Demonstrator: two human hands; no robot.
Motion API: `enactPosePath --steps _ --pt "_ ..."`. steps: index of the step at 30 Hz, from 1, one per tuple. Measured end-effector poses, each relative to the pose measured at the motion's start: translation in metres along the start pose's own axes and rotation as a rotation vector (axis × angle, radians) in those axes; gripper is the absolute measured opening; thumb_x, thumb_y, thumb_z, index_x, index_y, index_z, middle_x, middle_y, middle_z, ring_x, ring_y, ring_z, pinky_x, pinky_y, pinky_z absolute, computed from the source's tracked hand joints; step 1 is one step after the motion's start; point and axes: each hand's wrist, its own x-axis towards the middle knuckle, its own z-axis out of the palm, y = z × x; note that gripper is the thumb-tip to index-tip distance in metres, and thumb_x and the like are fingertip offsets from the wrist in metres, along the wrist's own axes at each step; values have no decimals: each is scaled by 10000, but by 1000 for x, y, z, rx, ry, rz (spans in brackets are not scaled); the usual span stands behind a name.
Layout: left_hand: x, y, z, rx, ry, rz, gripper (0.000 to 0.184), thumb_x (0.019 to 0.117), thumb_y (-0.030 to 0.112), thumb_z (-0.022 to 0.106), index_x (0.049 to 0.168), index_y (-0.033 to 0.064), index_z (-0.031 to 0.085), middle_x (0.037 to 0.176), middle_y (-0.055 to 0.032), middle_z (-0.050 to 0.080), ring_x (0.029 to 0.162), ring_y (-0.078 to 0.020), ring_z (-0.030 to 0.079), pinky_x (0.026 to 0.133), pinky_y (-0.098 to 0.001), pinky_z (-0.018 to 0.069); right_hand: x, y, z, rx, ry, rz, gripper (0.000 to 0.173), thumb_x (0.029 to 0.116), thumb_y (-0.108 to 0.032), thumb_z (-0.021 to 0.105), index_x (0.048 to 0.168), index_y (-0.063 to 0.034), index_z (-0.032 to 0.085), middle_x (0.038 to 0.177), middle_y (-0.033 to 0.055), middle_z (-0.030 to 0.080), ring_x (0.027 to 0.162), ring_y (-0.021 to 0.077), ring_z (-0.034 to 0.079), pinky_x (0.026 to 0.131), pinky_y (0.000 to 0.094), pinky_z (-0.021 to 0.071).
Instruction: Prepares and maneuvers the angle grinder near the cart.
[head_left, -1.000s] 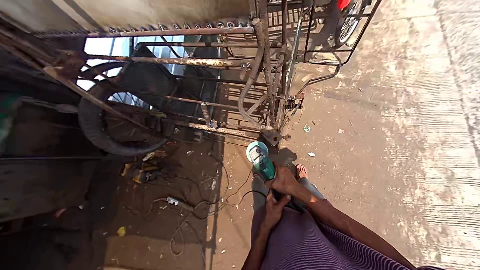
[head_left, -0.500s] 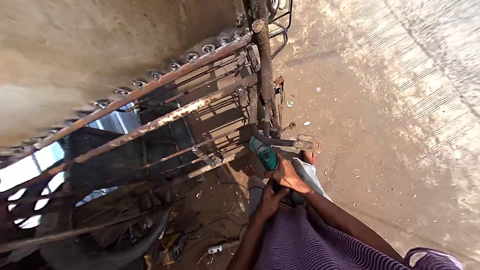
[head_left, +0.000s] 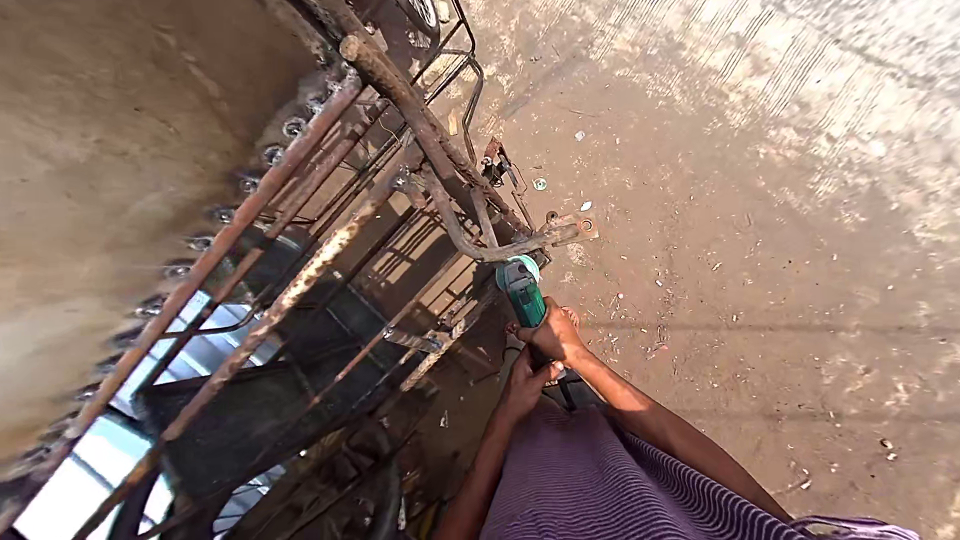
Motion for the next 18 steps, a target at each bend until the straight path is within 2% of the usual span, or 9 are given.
enactPosePath --steps 4,7,9,12,16,18 --pt "-7 14 -28 195 -26 -62 502 949 202 743 1354 -24 552 1140 -89 737 1046 -150 717 973 -353 595 -3 -11 12 28 7 50 764 661 -465 852 1288 -120 583 1062 87 717 1009 242 698 897 507 572" --pt "-16 39 -65 522 -72 -90 574 961 302 724 1431 26 543 1213 -66 722 1079 -127 707 987 -352 589 -2 -16 22 34 44 86 789 673 -480 851 1314 -110 577 1090 116 715 1037 277 695 915 540 561" --pt "-20 53 -96 648 -77 -58 558 982 341 689 1457 82 555 1282 -54 693 1124 -127 687 1008 -360 576 0 -15 32 93 87 87 771 674 -458 862 1296 -94 588 1068 128 713 1010 286 696 900 544 563" --pt "-17 75 -134 627 -58 -27 444 1020 298 634 1401 72 603 1249 -55 714 1112 -131 698 987 -363 588 4 -21 49 138 143 123 757 698 -426 883 1301 -74 587 1056 150 714 997 306 699 896 562 563" --pt "-5 76 -152 611 -68 -71 431 1071 341 537 1393 64 608 1204 -64 725 1072 -132 701 980 -370 576 5 -27 72 181 209 147 739 677 -423 887 1266 -83 597 1015 134 720 957 296 706 861 563 572" --pt "-3 85 -150 603 -97 62 373 1064 292 555 1339 59 651 1174 -51 730 1044 -118 702 953 -351 590 6 -30 77 205 238 146 734 672 -414 889 1261 -86 600 1001 128 722 939 290 710 852 558 577"
